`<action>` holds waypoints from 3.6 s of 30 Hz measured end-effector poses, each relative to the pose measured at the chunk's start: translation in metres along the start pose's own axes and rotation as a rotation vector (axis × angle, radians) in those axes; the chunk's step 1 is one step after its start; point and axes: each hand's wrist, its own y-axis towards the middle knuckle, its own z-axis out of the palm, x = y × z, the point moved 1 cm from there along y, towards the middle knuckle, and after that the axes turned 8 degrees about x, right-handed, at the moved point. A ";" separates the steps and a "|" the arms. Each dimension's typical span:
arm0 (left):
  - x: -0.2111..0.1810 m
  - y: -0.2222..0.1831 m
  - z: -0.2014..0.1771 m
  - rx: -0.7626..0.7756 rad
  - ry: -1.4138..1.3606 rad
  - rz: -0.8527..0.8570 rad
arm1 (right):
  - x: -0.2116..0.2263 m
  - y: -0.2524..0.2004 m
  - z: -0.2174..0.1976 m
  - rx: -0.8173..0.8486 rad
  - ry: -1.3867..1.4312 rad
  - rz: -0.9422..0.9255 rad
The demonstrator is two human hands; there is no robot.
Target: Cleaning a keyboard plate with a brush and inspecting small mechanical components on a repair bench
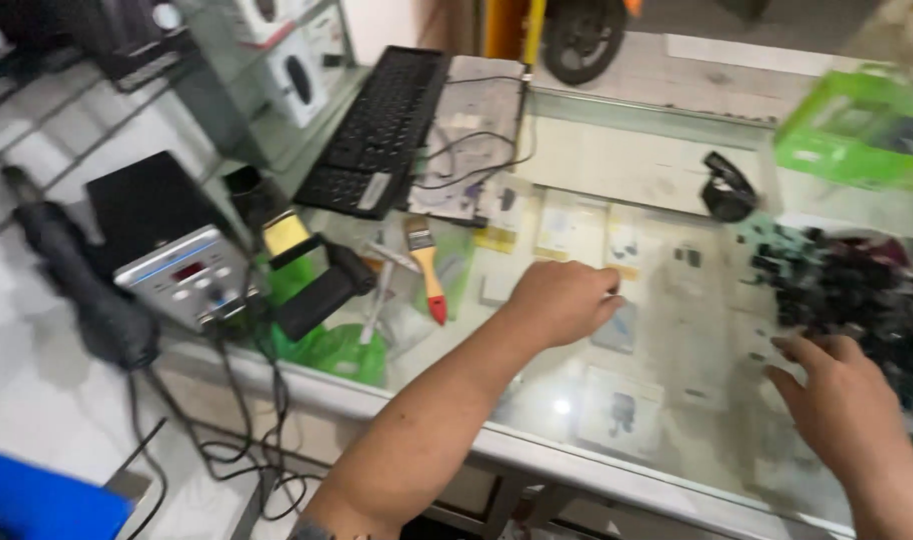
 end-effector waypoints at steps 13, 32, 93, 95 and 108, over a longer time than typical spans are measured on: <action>0.132 -0.095 -0.070 0.133 -0.164 -0.762 | 0.042 0.001 -0.014 -0.071 0.259 -0.080; 0.030 -0.056 -0.089 -0.096 -1.124 0.057 | 0.087 -0.001 -0.060 0.012 0.703 -0.299; -0.017 -0.032 -0.020 -0.359 -0.746 0.177 | 0.134 0.047 -0.051 0.219 1.619 0.102; -0.023 -0.038 -0.027 -0.493 -0.803 0.309 | 0.138 0.043 -0.072 0.283 1.500 0.175; -0.019 -0.032 -0.019 -0.326 -0.792 0.098 | 0.133 0.048 -0.046 0.131 1.649 0.105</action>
